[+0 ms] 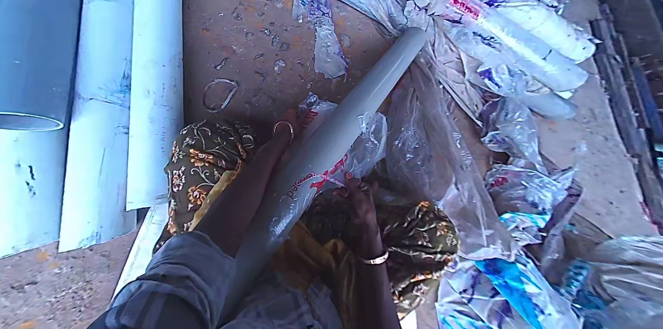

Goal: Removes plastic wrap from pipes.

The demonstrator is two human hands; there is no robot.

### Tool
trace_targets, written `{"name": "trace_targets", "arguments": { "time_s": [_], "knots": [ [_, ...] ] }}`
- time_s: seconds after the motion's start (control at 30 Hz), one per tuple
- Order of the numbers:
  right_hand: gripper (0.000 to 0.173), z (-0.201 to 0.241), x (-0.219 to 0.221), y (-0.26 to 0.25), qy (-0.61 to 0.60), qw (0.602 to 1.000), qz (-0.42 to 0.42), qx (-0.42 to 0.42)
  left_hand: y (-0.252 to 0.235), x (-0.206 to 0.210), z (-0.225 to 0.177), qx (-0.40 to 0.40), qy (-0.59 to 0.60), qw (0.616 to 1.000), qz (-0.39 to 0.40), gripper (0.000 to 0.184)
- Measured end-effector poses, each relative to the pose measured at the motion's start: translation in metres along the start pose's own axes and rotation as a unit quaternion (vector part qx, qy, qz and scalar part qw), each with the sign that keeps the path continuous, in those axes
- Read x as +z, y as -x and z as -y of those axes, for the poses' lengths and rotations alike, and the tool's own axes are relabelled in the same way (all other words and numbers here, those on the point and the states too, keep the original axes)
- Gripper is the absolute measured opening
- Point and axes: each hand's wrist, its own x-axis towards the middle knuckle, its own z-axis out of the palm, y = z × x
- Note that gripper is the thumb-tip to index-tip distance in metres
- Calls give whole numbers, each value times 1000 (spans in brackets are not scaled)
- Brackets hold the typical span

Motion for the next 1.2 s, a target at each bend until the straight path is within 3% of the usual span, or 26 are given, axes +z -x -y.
{"name": "trace_targets", "arguments": {
  "time_s": [0.13, 0.2, 0.27, 0.33, 0.4, 0.47, 0.53, 0.6, 0.7, 0.83, 0.97, 1.03, 1.1, 1.2],
  "knots": [
    [38, 3, -6, 6, -6, 1000, 14, -6, -3, -9, 9, -19, 137, 990, -6, 60],
    [33, 16, -20, 12, -39, 999, -18, -16, 5, -26, 9, -71, 222, 970, -73, 60],
    [28, 32, -40, 11, -23, 992, -72, -97, 10, -56, 10, -111, 250, 948, -161, 58],
    [20, 50, -48, 0, 37, 972, -106, -204, 1, -74, 15, -96, 224, 953, -181, 51],
    [18, 70, -33, -17, 132, 942, -73, -299, 4, -82, 7, -43, 214, 962, -162, 42],
    [31, 87, -4, -42, 270, 885, -32, -377, 24, -88, -21, 13, 240, 962, -127, 37],
    [43, 101, 28, -57, 433, 828, -9, -357, 58, -97, -49, 53, 245, 964, -91, 36],
    [36, 106, 48, -61, 505, 799, -23, -325, 90, -105, -61, 84, 226, 967, -82, 35],
    [23, 113, 38, -54, 448, 828, -65, -331, 126, -118, -49, 126, 161, 973, -105, 30],
    [22, 110, -24, -51, 321, 871, -111, -354, 149, -125, -24, 113, 104, 982, -107, 30],
    [25, 104, -76, -29, 398, 859, -188, -262, 169, -120, -11, 90, 87, 989, -73, 31],
    [24, 93, -85, -14, 399, 847, -204, -286, 180, -113, -3, 79, 82, 991, -69, 32],
    [20, 85, -73, 4, 354, 848, -162, -359, 187, -105, 0, 76, 65, 992, -71, 33],
    [16, 66, -31, 31, 264, 846, 32, -461, 189, -88, 6, 84, 42, 995, -41, 32]
  ]
}}
